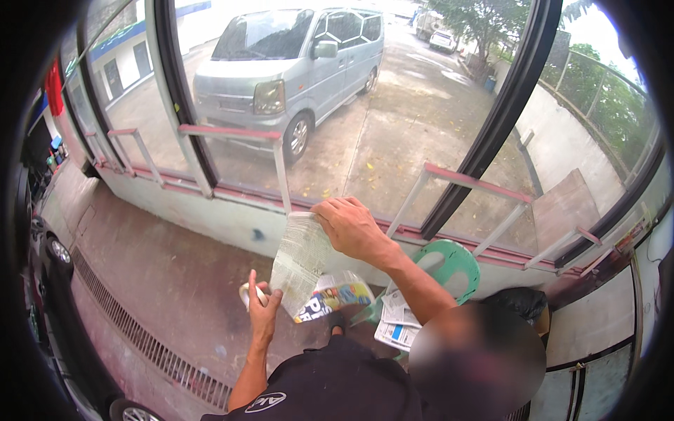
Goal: The person tapes newspaper strips to the front bumper and hood edges of a black car with the hood open, using masking tape to cover the areas. The person repeatedly retrieves newspaper and tape, applies them to the car, and smooths the paper in place.
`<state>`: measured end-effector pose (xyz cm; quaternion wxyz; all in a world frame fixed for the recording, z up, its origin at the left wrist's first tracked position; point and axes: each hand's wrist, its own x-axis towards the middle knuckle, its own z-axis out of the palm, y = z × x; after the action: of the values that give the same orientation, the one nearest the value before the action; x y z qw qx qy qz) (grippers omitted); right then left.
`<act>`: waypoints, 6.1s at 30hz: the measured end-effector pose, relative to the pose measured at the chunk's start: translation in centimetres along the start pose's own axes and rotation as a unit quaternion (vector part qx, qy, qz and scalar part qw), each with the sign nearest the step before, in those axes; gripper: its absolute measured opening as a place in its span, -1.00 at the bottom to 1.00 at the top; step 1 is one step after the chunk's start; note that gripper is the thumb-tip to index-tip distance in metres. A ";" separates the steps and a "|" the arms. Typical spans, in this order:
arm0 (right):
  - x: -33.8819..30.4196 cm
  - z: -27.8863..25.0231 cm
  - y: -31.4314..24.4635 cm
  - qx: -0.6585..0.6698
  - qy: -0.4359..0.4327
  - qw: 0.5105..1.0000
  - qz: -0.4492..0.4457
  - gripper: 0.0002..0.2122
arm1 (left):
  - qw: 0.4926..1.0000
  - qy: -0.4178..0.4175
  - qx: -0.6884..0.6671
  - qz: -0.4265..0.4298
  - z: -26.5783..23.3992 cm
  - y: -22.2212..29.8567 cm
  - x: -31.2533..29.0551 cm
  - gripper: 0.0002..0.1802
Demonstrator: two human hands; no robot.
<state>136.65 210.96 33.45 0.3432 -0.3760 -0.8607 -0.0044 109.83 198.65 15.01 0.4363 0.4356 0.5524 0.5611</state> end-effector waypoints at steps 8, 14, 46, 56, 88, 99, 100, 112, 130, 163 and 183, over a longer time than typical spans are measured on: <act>14.4 -13.4 7.3 -0.118 0.037 0.988 -0.089 -0.75 | 0.972 -0.085 0.023 0.219 14.9 7.2 16.8 0.07; 26.9 -23.8 18.7 -0.234 0.141 0.962 0.022 -0.60 | 0.852 0.123 0.022 0.508 26.1 20.0 25.3 -0.16; 35.3 -33.3 28.0 -0.200 0.177 0.956 -0.119 -0.83 | 0.760 0.058 0.128 0.634 44.2 46.3 40.5 0.08; 46.0 -39.9 34.1 -0.565 0.403 0.714 -0.090 -0.84 | 0.772 0.097 0.225 0.587 42.3 37.9 41.5 0.06; 36.0 -21.8 32.2 -0.536 0.328 0.774 -0.080 -0.33 | 0.922 -0.115 0.053 0.367 31.1 18.8 41.1 -0.42; 30.8 -14.3 33.1 -0.535 0.259 0.803 -0.052 -0.13 | 0.977 -0.160 -0.086 0.115 29.2 12.7 42.2 -0.66; 29.3 -13.0 33.9 -0.561 0.263 0.782 -0.066 -0.12 | 0.977 -0.161 -0.090 0.110 29.5 12.9 42.4 -0.66; 21.0 1.3 36.1 -0.518 0.190 0.834 0.004 -0.01 | 0.994 -0.054 -0.020 0.092 32.3 15.0 43.7 -0.50; 31.7 -5.2 22.9 -0.409 0.158 0.867 -0.235 -0.51 | 0.940 0.058 0.156 0.299 29.3 5.8 51.1 -0.83; -10.6 21.6 -49.5 0.450 -0.304 0.784 -0.299 -0.83 | 0.671 0.695 0.258 0.019 -14.9 2.0 -48.7 -0.33; -38.9 17.9 -121.4 0.410 -0.599 0.389 -0.568 -0.51 | 0.569 0.821 -0.005 -0.044 -50.0 11.4 -104.6 -0.68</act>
<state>65.95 103.57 27.06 -0.2302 0.4804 -0.7555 0.3814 86.30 84.98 25.21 -0.1784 -0.2397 0.6890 0.6603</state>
